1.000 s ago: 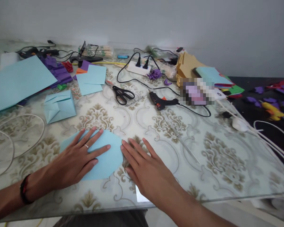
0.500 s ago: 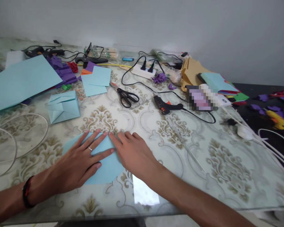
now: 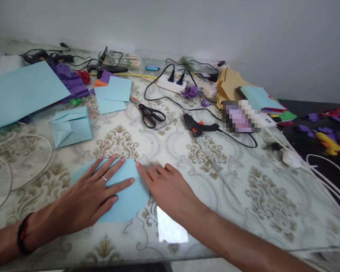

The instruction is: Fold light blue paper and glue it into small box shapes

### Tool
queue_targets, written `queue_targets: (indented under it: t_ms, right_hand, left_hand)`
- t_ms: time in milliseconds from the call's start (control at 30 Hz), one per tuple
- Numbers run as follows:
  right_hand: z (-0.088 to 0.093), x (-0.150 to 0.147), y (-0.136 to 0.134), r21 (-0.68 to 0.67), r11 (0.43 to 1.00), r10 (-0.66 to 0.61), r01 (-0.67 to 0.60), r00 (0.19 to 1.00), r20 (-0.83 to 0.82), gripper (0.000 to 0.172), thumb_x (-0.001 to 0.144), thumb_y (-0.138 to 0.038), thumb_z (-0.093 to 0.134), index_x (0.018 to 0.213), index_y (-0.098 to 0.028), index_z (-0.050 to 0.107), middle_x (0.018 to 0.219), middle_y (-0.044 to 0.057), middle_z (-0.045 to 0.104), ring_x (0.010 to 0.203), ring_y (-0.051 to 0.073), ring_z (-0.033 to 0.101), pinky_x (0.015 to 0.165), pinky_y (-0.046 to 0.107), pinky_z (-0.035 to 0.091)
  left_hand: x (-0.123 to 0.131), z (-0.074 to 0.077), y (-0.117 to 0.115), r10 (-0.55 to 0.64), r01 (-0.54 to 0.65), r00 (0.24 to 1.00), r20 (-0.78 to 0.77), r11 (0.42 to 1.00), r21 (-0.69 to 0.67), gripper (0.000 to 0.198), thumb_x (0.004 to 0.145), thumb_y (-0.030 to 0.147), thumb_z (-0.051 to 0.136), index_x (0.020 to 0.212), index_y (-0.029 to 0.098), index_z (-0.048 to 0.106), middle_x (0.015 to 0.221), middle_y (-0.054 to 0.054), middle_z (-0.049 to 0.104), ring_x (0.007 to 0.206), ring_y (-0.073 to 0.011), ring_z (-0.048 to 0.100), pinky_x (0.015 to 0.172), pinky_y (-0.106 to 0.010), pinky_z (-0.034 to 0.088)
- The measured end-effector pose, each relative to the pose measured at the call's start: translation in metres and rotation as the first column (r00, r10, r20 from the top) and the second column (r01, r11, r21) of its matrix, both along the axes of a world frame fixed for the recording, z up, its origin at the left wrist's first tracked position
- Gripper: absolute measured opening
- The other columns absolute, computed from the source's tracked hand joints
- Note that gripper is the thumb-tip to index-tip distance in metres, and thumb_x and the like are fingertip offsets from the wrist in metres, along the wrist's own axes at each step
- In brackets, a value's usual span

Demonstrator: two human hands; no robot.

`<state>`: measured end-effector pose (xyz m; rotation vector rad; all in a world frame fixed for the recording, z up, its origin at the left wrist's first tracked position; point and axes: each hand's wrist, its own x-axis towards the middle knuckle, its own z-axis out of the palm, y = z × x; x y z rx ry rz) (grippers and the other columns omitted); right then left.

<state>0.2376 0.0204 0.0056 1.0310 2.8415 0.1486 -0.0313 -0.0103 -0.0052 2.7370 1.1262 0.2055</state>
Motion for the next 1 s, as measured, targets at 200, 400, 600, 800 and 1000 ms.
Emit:
queue_targets:
  t_ms: [200, 400, 600, 800, 1000]
  right_hand:
    - [-0.001, 0.02, -0.02, 0.025, 0.999, -0.023, 0.025, 0.998, -0.056, 0.065, 0.079, 0.002, 0.055, 0.144, -0.003, 0.055, 0.083, 0.004, 0.073, 0.073, 0.023, 0.068, 0.067, 0.038, 0.045]
    - [0.017, 0.02, -0.013, -0.09, 0.996, -0.041, 0.02, 0.969, -0.244, 0.039, 0.093, -0.008, 0.052, 0.13, -0.009, 0.065, 0.092, 0.008, 0.075, 0.078, 0.023, 0.069, 0.073, 0.039, 0.053]
    - [0.024, 0.001, -0.008, -0.224, 0.972, -0.034, -0.073, 0.897, -0.441, 0.039, 0.099, -0.007, 0.045, 0.132, -0.012, 0.064, 0.114, 0.013, 0.073, 0.099, 0.024, 0.069, 0.084, 0.04, 0.06]
    - [0.01, -0.007, -0.002, -0.218, 0.969, 0.035, -0.115, 0.94, -0.338, 0.048, 0.094, -0.004, 0.049, 0.14, -0.012, 0.062, 0.11, 0.013, 0.07, 0.093, 0.027, 0.066, 0.079, 0.045, 0.062]
    - [0.006, -0.009, 0.012, -0.208, 0.975, 0.02, -0.075, 0.967, -0.254, 0.047, 0.097, -0.007, 0.053, 0.143, -0.014, 0.06, 0.096, 0.008, 0.066, 0.083, 0.025, 0.065, 0.074, 0.041, 0.061]
  left_hand:
    - [-0.001, -0.003, 0.001, -0.001, 0.001, 1.0, 0.004, 1.0, -0.023, 0.058, 0.107, 0.036, 0.052, 0.162, 0.04, 0.037, 0.176, -0.012, 0.018, 0.162, -0.0393, 0.017, 0.127, -0.065, 0.022]
    - [-0.002, 0.007, 0.0, -0.053, 0.054, 0.998, 0.019, 0.994, -0.094, 0.059, 0.102, 0.024, 0.055, 0.158, 0.037, 0.044, 0.175, -0.012, 0.024, 0.161, -0.0408, 0.019, 0.127, -0.067, 0.021]
    - [-0.01, 0.013, -0.004, -0.376, 0.398, 0.917, 0.132, 0.873, -0.282, 0.071, 0.085, 0.015, 0.059, 0.154, 0.027, 0.048, 0.17, -0.002, 0.038, 0.162, -0.0292, 0.023, 0.133, -0.062, 0.003]
    - [-0.011, 0.003, -0.002, -0.317, 0.358, 0.917, 0.244, 0.922, -0.146, 0.052, 0.09, 0.01, 0.053, 0.141, 0.015, 0.061, 0.151, -0.012, 0.061, 0.149, -0.0239, 0.047, 0.134, -0.045, 0.021]
    - [-0.004, -0.003, -0.006, -0.135, 0.139, 0.988, 0.075, 0.989, -0.047, 0.051, 0.103, 0.032, 0.055, 0.153, 0.023, 0.051, 0.163, -0.019, 0.044, 0.157, -0.0401, 0.031, 0.127, -0.064, 0.025]
